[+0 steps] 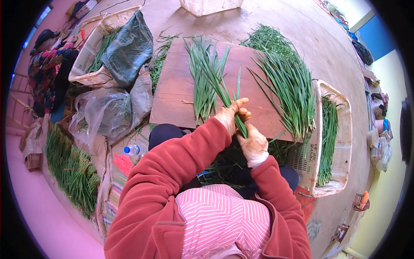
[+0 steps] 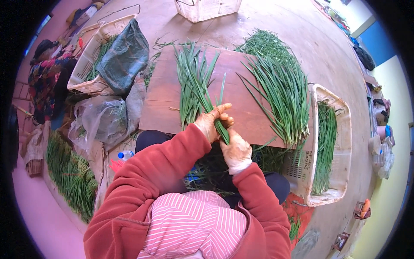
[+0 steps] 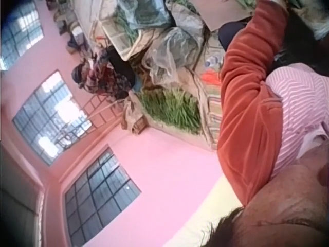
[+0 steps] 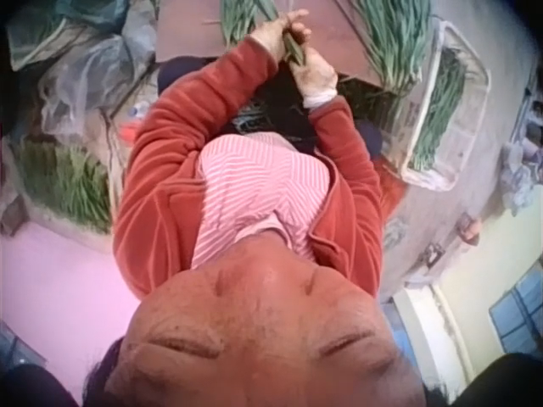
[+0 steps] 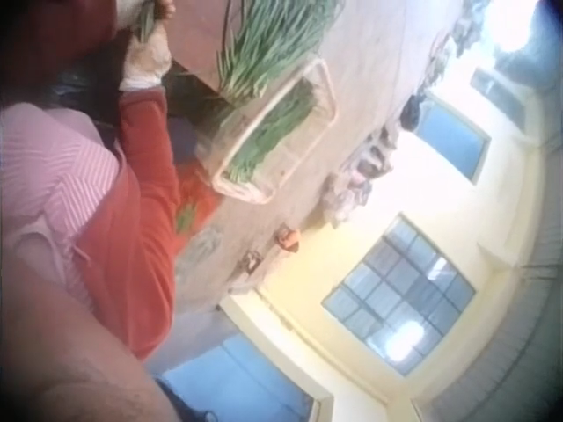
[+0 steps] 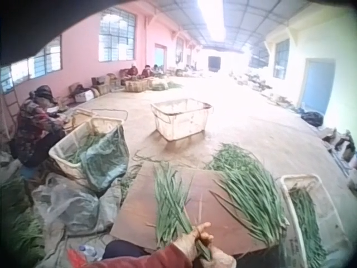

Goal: Sorting and bundling green leafy vegetables on a wooden board.

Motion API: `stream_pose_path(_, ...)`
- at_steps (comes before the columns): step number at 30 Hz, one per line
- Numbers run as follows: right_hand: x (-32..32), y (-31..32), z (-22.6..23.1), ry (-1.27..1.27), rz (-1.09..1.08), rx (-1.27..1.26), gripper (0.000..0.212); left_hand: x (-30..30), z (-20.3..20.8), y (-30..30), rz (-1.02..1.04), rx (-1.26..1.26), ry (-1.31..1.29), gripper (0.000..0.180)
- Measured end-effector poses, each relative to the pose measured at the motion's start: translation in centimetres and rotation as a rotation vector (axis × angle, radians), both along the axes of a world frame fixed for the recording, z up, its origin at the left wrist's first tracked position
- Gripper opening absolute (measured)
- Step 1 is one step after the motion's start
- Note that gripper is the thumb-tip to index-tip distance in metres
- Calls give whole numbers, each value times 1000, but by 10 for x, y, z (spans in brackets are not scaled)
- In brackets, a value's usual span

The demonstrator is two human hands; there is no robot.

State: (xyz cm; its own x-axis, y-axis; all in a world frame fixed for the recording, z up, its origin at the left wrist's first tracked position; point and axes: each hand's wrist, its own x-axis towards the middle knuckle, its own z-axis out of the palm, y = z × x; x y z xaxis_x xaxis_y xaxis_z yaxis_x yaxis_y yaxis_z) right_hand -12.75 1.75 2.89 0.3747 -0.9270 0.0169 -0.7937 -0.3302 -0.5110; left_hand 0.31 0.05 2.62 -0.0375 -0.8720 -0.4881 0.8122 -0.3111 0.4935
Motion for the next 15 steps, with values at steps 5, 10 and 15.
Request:
stream_pose_path(5,-21,19,-16,-257,-71,63,23,3,-1,-3,60,-148,195,35)
stream_pose_path(10,-5,12,1,6,-69,-135,18,-7,8,17,125,-16,-108,48)
stream_pose_path(15,43,14,20,52,148,-282,25,1,17,22,414,-72,-428,49)
